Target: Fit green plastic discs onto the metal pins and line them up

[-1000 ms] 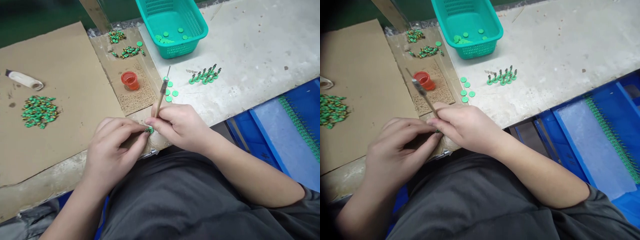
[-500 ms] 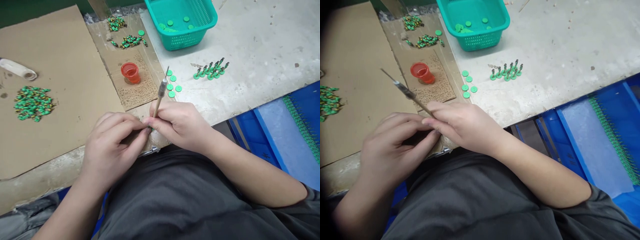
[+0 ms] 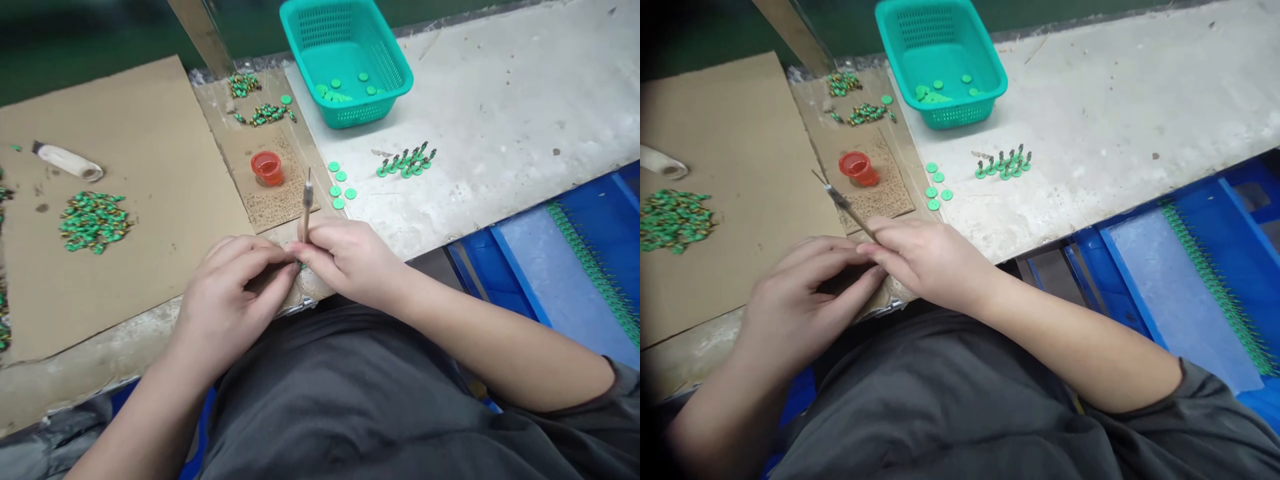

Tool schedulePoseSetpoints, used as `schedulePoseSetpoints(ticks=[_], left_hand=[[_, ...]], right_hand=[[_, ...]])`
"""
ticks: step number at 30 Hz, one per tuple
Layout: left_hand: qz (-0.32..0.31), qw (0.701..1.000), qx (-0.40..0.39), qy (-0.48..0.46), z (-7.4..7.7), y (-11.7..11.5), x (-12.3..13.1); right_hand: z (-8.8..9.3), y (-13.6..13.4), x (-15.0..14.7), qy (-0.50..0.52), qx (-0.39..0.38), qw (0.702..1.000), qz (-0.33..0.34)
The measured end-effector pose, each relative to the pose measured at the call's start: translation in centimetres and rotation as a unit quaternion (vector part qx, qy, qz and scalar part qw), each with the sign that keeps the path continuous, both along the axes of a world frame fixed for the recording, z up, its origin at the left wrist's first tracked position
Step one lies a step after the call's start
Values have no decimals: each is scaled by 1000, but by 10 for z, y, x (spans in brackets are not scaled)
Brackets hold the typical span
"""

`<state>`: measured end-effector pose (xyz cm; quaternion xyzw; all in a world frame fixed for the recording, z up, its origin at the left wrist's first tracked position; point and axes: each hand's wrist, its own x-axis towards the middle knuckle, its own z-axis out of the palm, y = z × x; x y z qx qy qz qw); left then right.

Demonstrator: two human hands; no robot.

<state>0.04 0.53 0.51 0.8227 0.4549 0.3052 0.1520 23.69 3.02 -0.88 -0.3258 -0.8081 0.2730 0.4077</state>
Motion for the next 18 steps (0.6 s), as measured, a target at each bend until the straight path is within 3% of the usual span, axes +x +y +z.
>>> schedulePoseSetpoints(ticks=[7, 15, 18], left_hand=[[-31, 999, 2, -35, 6, 7, -2], [-24, 999, -12, -27, 2, 4, 1], [-29, 999, -13, -3, 1, 3, 0]], right_hand=[[1, 2, 0, 26, -17, 999, -5], [2, -15, 14, 58, -109, 986, -109], [1, -20, 19, 48, -118, 986, -104]])
